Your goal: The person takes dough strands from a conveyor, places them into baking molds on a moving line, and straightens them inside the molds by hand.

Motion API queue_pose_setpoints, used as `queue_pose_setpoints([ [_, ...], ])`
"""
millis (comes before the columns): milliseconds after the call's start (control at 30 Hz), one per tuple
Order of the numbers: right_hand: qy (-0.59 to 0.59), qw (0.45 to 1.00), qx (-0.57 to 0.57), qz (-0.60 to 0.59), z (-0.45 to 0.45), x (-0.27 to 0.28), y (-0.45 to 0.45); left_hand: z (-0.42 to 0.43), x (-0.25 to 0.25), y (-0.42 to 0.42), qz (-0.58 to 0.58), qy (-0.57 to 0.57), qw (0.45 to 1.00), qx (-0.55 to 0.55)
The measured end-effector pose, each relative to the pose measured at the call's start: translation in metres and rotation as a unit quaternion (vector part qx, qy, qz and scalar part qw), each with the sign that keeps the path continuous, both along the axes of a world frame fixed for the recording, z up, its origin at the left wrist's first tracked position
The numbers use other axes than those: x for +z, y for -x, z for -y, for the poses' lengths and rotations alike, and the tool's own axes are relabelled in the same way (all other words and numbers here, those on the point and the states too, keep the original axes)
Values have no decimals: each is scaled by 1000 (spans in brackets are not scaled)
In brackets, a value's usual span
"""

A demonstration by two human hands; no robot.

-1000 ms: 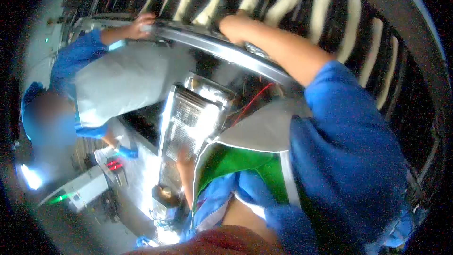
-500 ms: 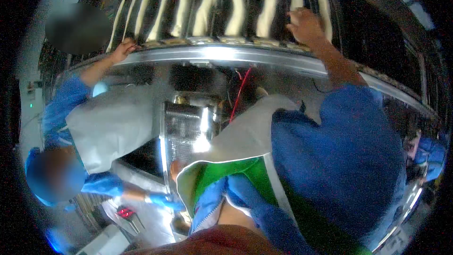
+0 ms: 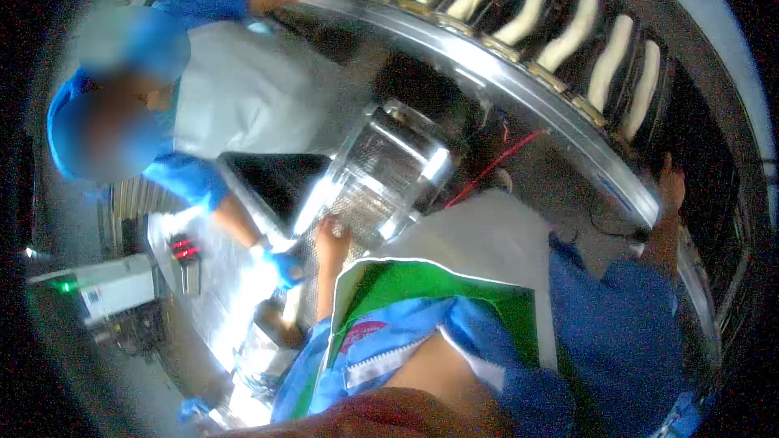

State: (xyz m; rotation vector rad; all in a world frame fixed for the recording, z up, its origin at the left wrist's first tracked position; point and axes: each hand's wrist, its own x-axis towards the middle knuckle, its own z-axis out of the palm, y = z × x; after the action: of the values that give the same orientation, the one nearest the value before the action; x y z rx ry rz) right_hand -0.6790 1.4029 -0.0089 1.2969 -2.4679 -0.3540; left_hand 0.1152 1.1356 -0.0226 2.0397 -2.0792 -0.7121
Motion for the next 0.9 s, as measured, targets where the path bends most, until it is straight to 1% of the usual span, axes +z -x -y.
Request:
queue_pose_setpoints([
  [33,-56,994,-87,38,10,-1,3,-5,8,-5,-10,-7,1000,5],
  [67,-112,975,-175,74,20,0,4,-11,13,-10,-11,-3,1000,16],
  [100,-102,978,-169,73,22,7,-1,-23,17,-10,-7,9,999,38],
  [167,-90,956,-252,118,31,23,-17,-50,14,-17,1,9,998,68],
  [200,-118,968,-195,99,30,28,-20,-61,11,-20,15,9,997,78],
  [233,-104,972,-184,102,46,24,-16,-64,1,-17,25,25,995,94],
  [267,-101,968,-206,100,47,34,-27,-76,8,-14,20,12,997,77],
  [333,-84,964,-230,101,51,44,-55,-85,6,-20,10,28,996,81],
  [367,-159,968,-185,62,32,66,-83,-104,13,-35,-7,36,996,79],
  [400,-194,972,-129,16,21,57,-74,-116,13,-48,-18,65,995,71],
  [433,-225,971,-72,-38,6,42,-57,-118,11,-27,-25,60,996,69],
  [467,-214,972,-7,-94,-3,9,-17,-117,14,-8,-27,61,995,71],
  [500,-212,976,-17,-52,7,18,-16,-116,11,11,-32,65,995,69],
  [533,-210,977,-31,-15,27,47,-40,-115,-2,18,-54,107,991,51],
  [567,-118,987,-96,54,28,57,-67,-102,1,8,-32,105,993,47],
  [633,-30,982,-143,118,28,63,-76,-108,-3,19,-33,113,990,73],
  [667,9,978,-158,139,29,70,-88,-107,6,21,-71,81,991,76],
  [700,45,972,-167,162,31,77,-98,-112,16,26,-46,89,993,61],
  [733,77,965,-169,187,36,79,-101,-116,10,22,-30,103,993,54],
  [767,64,968,-146,195,35,77,-101,-125,5,14,-10,116,992,56],
  [833,69,971,-88,212,28,76,-96,-139,27,28,57,113,986,110],
  [900,53,968,-43,243,26,72,-92,-159,44,30,84,105,980,147],
])
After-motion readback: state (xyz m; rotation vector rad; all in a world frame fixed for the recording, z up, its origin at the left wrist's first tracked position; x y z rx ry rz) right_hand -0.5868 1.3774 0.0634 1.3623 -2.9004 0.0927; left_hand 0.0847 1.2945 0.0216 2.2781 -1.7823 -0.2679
